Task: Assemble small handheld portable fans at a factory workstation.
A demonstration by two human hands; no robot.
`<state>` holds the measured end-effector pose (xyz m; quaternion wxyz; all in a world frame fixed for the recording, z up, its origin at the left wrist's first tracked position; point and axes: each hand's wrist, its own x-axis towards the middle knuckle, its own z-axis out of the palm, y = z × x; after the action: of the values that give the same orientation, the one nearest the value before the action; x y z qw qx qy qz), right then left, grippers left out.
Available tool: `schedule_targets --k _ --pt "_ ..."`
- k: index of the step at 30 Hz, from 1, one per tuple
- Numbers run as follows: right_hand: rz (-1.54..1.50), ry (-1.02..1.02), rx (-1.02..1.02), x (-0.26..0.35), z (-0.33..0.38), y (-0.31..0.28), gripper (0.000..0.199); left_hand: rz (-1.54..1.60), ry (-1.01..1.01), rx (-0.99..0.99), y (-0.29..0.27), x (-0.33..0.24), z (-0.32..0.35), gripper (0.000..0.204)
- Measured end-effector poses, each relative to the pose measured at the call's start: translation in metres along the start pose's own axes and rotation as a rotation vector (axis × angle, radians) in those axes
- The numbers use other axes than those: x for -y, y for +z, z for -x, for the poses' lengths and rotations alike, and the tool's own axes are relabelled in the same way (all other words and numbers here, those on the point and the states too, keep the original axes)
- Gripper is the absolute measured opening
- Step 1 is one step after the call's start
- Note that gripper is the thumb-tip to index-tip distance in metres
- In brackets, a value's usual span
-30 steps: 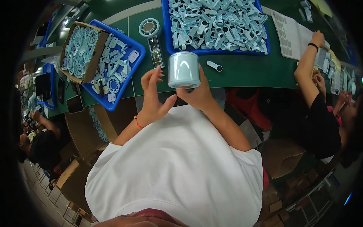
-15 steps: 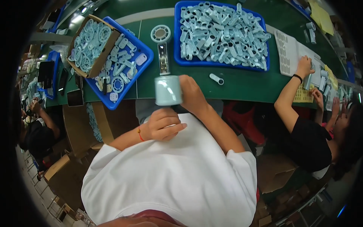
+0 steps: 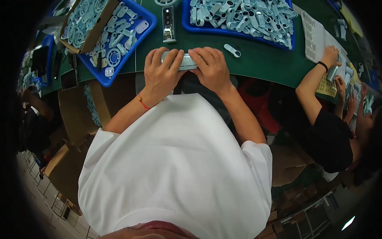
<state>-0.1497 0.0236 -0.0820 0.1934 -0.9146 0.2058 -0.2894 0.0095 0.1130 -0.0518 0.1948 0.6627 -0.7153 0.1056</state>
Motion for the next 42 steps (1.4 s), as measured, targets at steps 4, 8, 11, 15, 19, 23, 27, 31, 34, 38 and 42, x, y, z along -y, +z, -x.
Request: schedule_targets --k 4,8,11,15,19,23,27,31,34,38,42 --pt "-0.010 0.009 -0.081 0.000 0.004 0.004 0.060 0.065 0.012 -0.077 0.005 0.004 0.000 0.051" --pt "-0.092 0.076 0.043 0.004 -0.006 -0.010 0.046 0.100 -0.040 0.021 -0.005 0.001 -0.004 0.051" --pt "-0.112 0.070 0.003 0.002 -0.004 -0.005 0.043 0.117 -0.045 0.028 -0.003 0.002 -0.003 0.052" --pt "-0.104 0.065 -0.051 0.002 0.000 0.002 0.042 0.147 -0.058 0.017 -0.001 0.003 -0.004 0.050" --pt "-0.101 0.048 -0.099 0.001 0.000 0.004 0.041 0.128 -0.045 0.029 -0.002 0.004 -0.005 0.048" --pt "-0.129 0.070 -0.099 -0.002 -0.005 0.004 0.041 0.173 -0.069 0.045 -0.004 0.006 -0.007 0.049" --pt "-0.165 0.090 -0.026 0.003 0.002 0.001 0.045 0.179 -0.019 0.085 -0.004 0.007 -0.001 0.044" --pt "-0.074 0.052 -0.068 0.004 0.004 0.005 0.042 0.138 -0.015 -0.050 0.004 0.004 0.005 0.041" --pt "-0.030 0.054 -0.133 0.004 0.006 0.011 0.039 0.090 0.000 -0.093 0.008 0.004 0.005 0.038" --pt "-0.020 0.041 -0.151 0.003 0.007 0.018 0.037 0.082 -0.001 -0.125 0.012 0.005 0.007 0.034" --pt "-0.008 0.040 -0.164 0.003 0.005 0.016 0.042 0.071 -0.022 -0.111 0.007 0.005 0.008 0.041"
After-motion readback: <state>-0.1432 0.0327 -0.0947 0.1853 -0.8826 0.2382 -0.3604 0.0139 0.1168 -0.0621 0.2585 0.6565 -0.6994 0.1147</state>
